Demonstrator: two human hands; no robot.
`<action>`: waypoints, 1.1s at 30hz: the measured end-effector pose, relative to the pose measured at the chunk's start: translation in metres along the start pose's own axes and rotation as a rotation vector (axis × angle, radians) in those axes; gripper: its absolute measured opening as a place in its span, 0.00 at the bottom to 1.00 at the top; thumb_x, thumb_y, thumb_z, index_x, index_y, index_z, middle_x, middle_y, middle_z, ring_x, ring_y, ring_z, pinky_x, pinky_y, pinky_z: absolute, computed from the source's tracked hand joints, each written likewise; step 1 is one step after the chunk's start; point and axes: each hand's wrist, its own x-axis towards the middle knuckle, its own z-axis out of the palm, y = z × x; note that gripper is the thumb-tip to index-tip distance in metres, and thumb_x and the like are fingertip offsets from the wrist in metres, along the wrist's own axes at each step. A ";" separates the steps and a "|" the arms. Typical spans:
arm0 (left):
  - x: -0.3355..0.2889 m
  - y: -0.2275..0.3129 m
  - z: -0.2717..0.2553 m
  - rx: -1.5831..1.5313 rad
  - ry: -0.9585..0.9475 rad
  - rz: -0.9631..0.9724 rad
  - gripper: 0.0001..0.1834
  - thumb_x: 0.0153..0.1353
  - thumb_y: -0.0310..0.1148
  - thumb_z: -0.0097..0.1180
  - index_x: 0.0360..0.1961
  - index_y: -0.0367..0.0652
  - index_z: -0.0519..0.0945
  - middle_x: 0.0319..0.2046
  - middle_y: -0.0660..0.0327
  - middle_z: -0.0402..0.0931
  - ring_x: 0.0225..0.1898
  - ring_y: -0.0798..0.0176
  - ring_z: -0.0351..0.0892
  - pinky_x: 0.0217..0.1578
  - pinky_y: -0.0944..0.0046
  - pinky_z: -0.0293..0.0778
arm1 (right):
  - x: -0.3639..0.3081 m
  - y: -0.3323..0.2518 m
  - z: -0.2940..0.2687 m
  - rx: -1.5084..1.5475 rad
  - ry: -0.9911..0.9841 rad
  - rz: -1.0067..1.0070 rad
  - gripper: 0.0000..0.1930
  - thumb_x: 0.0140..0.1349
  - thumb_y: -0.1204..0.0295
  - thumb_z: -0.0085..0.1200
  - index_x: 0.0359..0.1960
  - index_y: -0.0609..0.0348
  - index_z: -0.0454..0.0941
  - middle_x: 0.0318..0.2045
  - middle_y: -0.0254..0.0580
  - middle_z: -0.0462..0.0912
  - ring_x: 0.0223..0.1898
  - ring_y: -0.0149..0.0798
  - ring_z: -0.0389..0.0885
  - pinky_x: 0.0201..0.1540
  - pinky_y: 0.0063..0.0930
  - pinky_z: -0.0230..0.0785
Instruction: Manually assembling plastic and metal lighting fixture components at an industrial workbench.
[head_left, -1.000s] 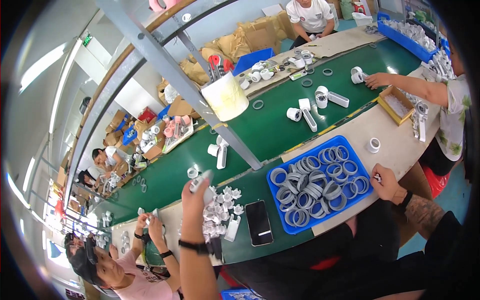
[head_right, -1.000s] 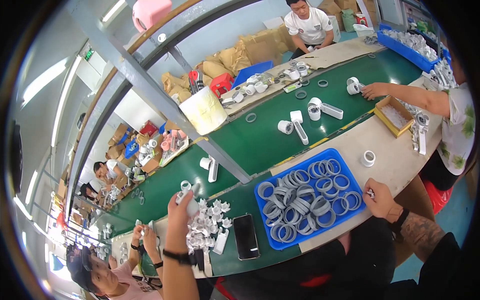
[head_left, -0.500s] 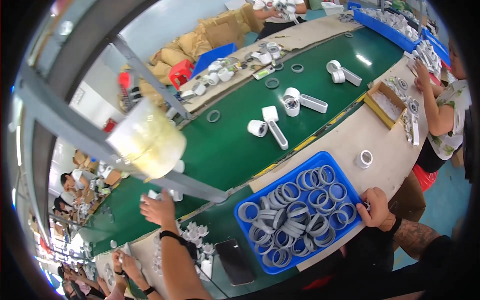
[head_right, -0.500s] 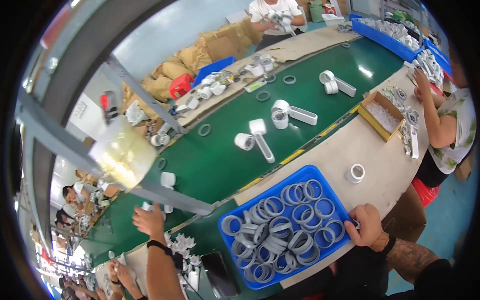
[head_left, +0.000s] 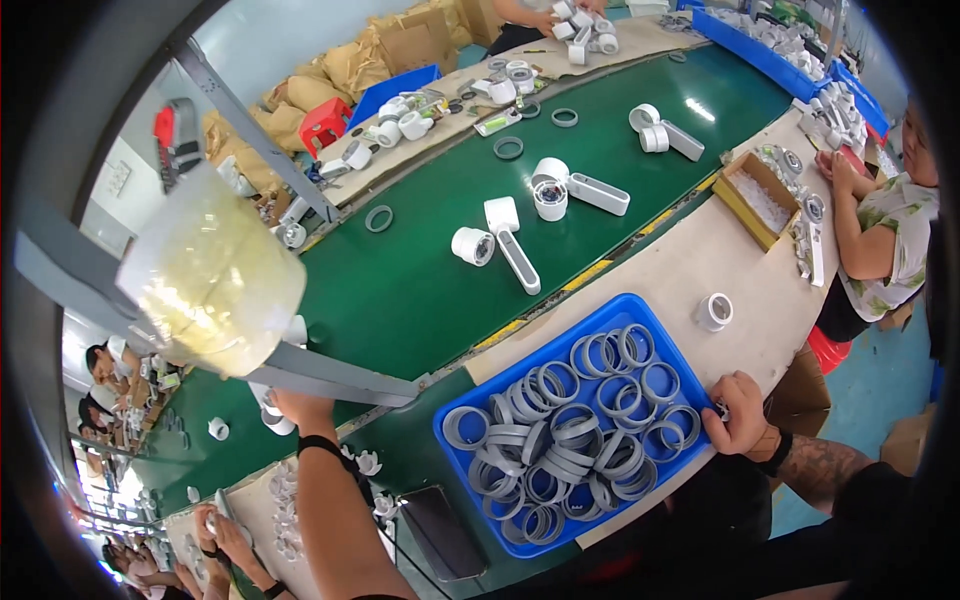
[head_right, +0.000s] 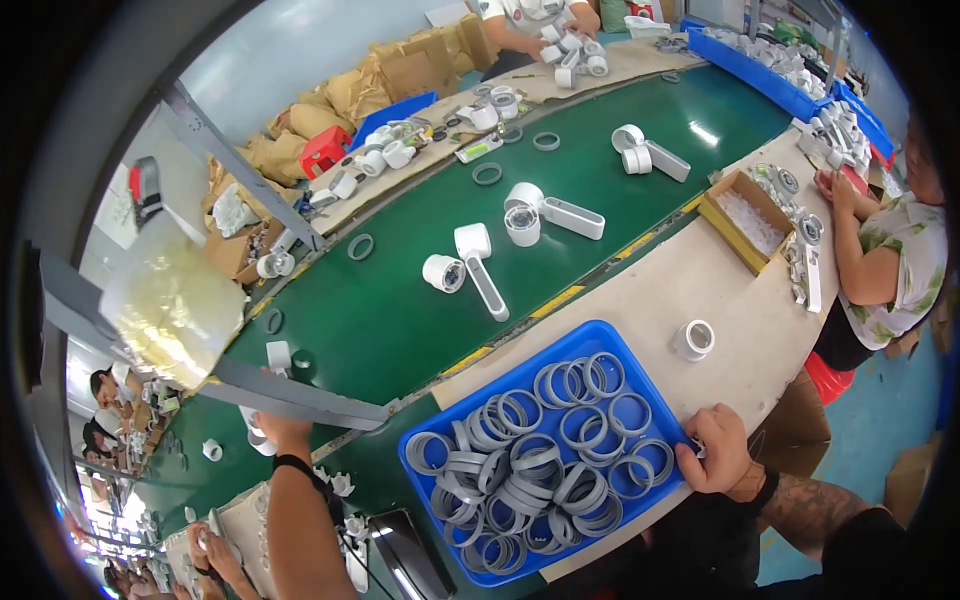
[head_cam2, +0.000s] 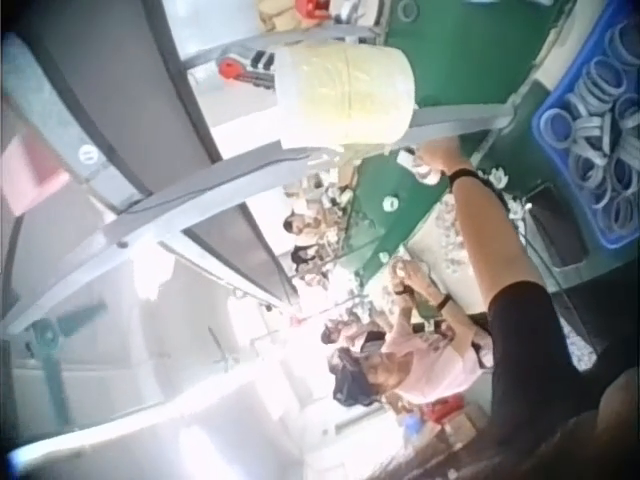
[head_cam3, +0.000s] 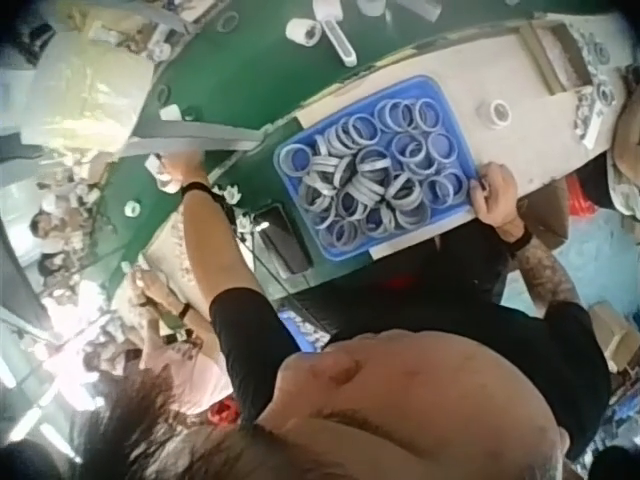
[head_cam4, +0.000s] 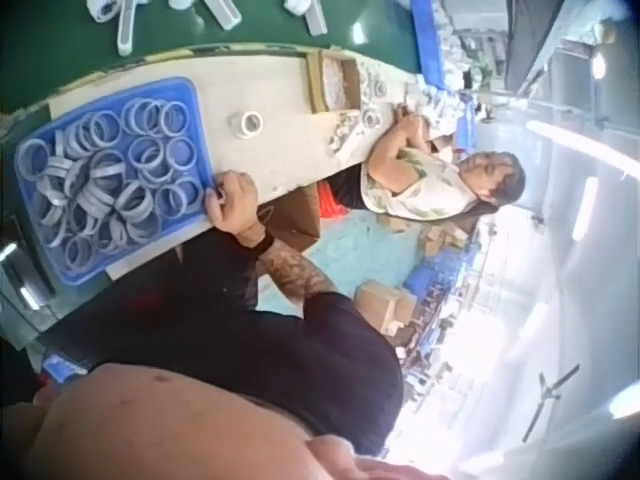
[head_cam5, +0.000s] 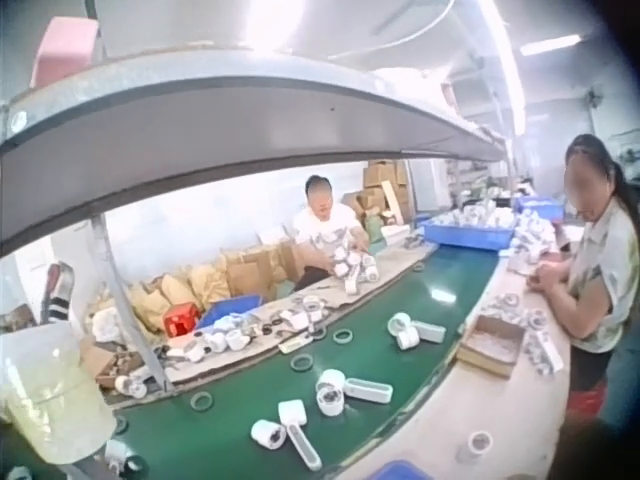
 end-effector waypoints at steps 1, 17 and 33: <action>-0.001 0.000 -0.005 0.116 -0.162 -0.033 0.35 0.73 0.47 0.63 0.78 0.49 0.75 0.69 0.48 0.83 0.70 0.39 0.80 0.70 0.37 0.70 | -0.004 0.000 -0.002 -0.001 0.008 0.011 0.09 0.54 0.71 0.65 0.32 0.57 0.77 0.27 0.48 0.79 0.28 0.57 0.73 0.35 0.49 0.66; -0.328 -0.051 -0.242 -2.355 -0.165 -0.280 0.32 0.74 0.39 0.61 0.75 0.40 0.73 0.66 0.52 0.82 0.62 0.48 0.84 0.63 0.42 0.80 | -0.059 -0.029 -0.040 0.051 0.070 0.001 0.14 0.70 0.60 0.68 0.39 0.55 0.79 0.29 0.53 0.82 0.32 0.64 0.80 0.37 0.56 0.70; -0.555 0.015 -0.229 -2.852 -0.798 -0.598 0.38 0.73 0.62 0.64 0.73 0.50 0.76 0.65 0.50 0.83 0.49 0.46 0.85 0.41 0.41 0.77 | -0.190 0.042 -0.094 -0.122 0.298 0.315 0.02 0.78 0.78 0.53 0.46 0.63 0.77 0.41 0.54 0.78 0.44 0.57 0.82 0.49 0.43 0.75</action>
